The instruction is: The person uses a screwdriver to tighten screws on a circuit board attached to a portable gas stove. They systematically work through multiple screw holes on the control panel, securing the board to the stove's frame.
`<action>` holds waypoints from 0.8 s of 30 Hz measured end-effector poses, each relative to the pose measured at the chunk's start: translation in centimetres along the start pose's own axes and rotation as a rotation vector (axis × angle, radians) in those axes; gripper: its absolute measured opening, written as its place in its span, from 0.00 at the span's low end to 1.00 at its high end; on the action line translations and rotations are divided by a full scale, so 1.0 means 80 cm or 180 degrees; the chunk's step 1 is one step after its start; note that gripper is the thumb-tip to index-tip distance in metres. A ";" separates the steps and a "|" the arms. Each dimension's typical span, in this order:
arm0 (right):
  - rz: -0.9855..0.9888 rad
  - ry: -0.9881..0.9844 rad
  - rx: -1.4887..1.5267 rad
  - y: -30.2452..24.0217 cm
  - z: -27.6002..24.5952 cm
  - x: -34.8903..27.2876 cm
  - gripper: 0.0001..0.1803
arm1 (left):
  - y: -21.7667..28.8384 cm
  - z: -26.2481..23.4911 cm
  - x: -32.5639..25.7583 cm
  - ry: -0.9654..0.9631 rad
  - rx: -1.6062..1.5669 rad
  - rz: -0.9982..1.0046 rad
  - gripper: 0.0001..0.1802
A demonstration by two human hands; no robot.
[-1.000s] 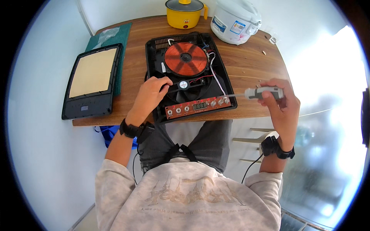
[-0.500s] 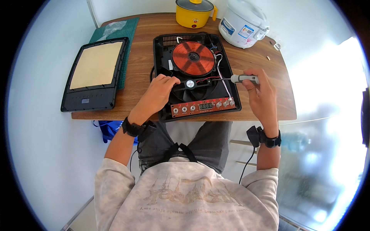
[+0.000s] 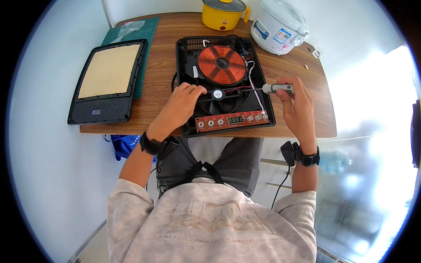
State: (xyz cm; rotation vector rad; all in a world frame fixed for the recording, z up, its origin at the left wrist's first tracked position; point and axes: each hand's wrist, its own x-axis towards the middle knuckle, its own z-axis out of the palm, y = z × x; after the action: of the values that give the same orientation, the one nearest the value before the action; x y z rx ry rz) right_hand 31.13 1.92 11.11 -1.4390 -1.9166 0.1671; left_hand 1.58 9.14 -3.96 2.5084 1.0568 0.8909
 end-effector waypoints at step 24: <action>-0.0118 -0.0094 0.0029 0.007 0.002 0.006 0.11 | 0.003 0.001 0.000 0.0193 -0.0015 0.0102 0.22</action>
State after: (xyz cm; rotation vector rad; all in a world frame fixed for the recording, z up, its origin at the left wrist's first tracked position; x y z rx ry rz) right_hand 31.46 2.62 10.96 -1.4010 -1.9627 0.1806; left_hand 1.75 8.93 -3.89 2.5158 1.0342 0.9831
